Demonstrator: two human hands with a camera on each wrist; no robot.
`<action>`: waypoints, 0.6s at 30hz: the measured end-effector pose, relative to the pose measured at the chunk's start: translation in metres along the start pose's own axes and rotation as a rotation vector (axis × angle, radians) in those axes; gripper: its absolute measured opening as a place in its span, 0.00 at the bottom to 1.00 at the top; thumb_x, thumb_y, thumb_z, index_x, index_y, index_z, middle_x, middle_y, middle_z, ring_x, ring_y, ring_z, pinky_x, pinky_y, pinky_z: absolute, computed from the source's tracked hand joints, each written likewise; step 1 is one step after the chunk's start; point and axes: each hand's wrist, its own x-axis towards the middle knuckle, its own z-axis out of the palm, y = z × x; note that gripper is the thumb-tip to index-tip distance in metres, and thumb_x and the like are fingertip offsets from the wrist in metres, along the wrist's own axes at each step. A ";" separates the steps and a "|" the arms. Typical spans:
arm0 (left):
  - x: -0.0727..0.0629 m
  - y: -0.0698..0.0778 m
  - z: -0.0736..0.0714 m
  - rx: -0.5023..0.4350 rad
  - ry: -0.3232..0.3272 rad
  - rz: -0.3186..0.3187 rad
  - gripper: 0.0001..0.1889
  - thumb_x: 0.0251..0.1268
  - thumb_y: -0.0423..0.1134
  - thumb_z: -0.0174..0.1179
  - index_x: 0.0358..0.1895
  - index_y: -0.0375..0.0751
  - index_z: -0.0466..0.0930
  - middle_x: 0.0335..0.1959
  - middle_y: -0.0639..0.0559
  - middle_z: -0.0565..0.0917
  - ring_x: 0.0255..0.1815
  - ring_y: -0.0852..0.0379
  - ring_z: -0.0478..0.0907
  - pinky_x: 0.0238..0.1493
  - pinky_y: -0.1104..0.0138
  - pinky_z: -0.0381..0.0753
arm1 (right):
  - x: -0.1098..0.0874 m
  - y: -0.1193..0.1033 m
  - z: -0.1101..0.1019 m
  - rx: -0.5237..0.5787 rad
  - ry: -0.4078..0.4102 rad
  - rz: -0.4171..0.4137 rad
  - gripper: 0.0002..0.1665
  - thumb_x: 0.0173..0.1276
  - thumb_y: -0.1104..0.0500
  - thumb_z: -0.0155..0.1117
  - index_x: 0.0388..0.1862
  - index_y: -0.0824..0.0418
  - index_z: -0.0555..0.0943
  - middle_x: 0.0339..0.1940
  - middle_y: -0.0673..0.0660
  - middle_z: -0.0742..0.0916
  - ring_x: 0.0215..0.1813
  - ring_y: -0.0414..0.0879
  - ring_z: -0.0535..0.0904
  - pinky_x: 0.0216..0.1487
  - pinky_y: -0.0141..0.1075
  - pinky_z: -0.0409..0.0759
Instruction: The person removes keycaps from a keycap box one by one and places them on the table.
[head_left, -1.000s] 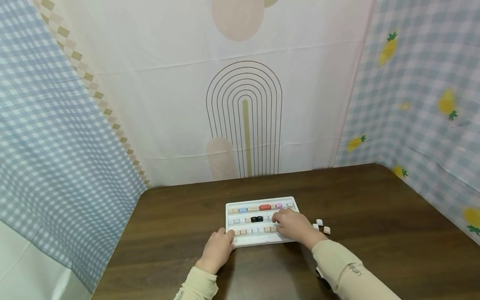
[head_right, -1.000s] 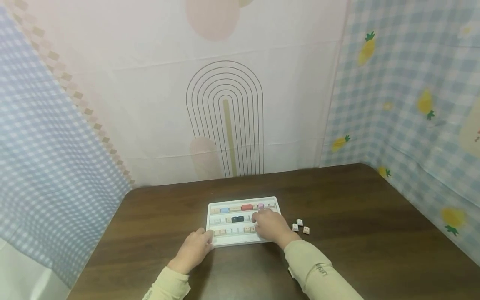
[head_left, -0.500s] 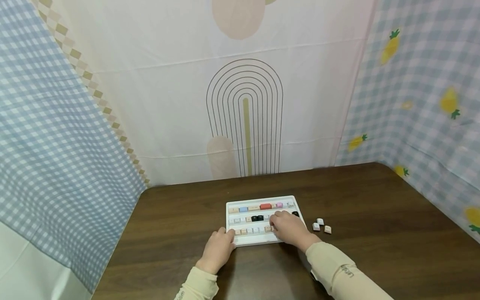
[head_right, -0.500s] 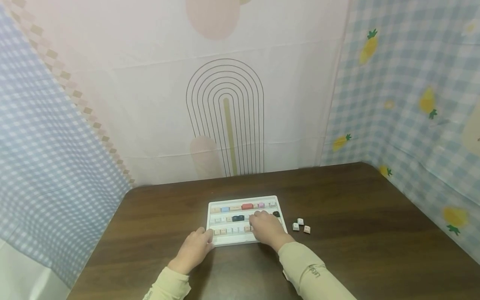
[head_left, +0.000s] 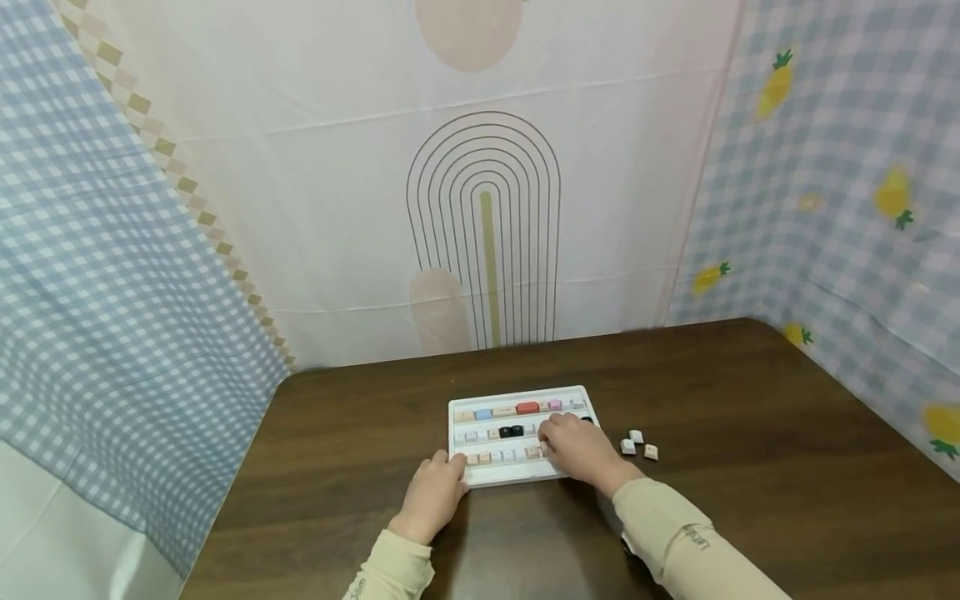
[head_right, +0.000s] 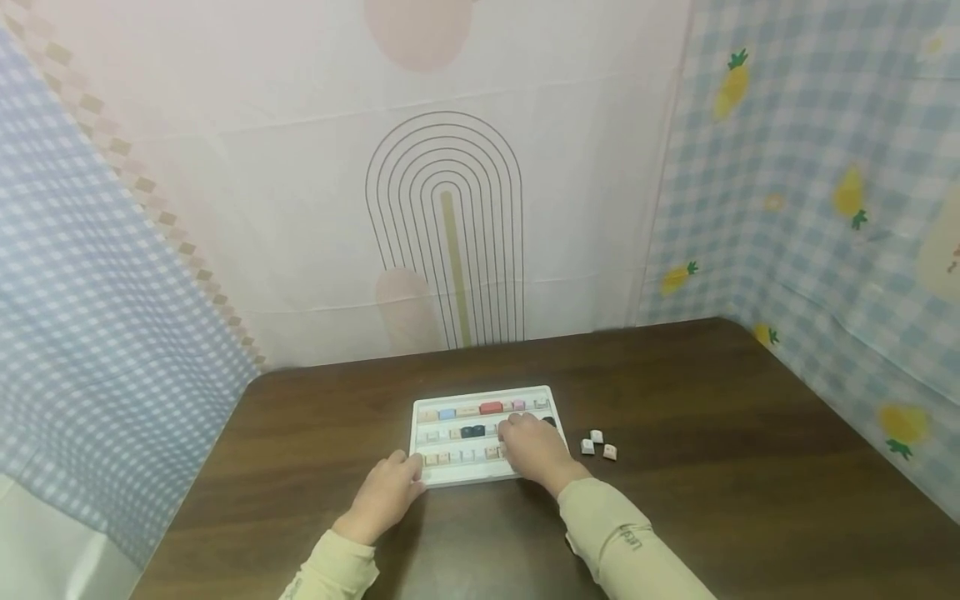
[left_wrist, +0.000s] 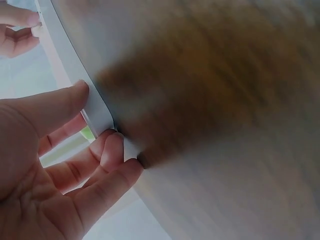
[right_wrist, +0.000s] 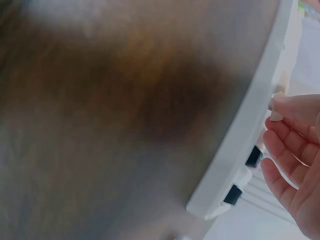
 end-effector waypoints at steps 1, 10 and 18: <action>0.000 0.000 0.000 -0.001 -0.004 0.001 0.15 0.44 0.34 0.69 0.23 0.42 0.68 0.21 0.48 0.71 0.20 0.49 0.70 0.23 0.62 0.69 | 0.000 0.001 -0.003 0.013 -0.004 0.015 0.04 0.56 0.61 0.66 0.29 0.56 0.78 0.28 0.50 0.81 0.33 0.45 0.77 0.32 0.39 0.76; 0.003 -0.002 -0.005 -0.006 -0.052 0.003 0.14 0.46 0.35 0.68 0.23 0.42 0.68 0.19 0.49 0.70 0.21 0.50 0.71 0.23 0.63 0.67 | -0.007 0.042 -0.036 0.045 -0.019 0.137 0.05 0.60 0.61 0.61 0.36 0.58 0.81 0.35 0.53 0.83 0.38 0.48 0.78 0.36 0.42 0.77; 0.001 -0.001 -0.004 -0.005 -0.072 -0.007 0.14 0.47 0.35 0.68 0.24 0.42 0.68 0.19 0.47 0.71 0.22 0.50 0.72 0.23 0.63 0.69 | -0.038 0.096 -0.050 0.074 -0.094 0.240 0.05 0.64 0.59 0.60 0.37 0.58 0.79 0.33 0.53 0.81 0.33 0.46 0.74 0.30 0.40 0.73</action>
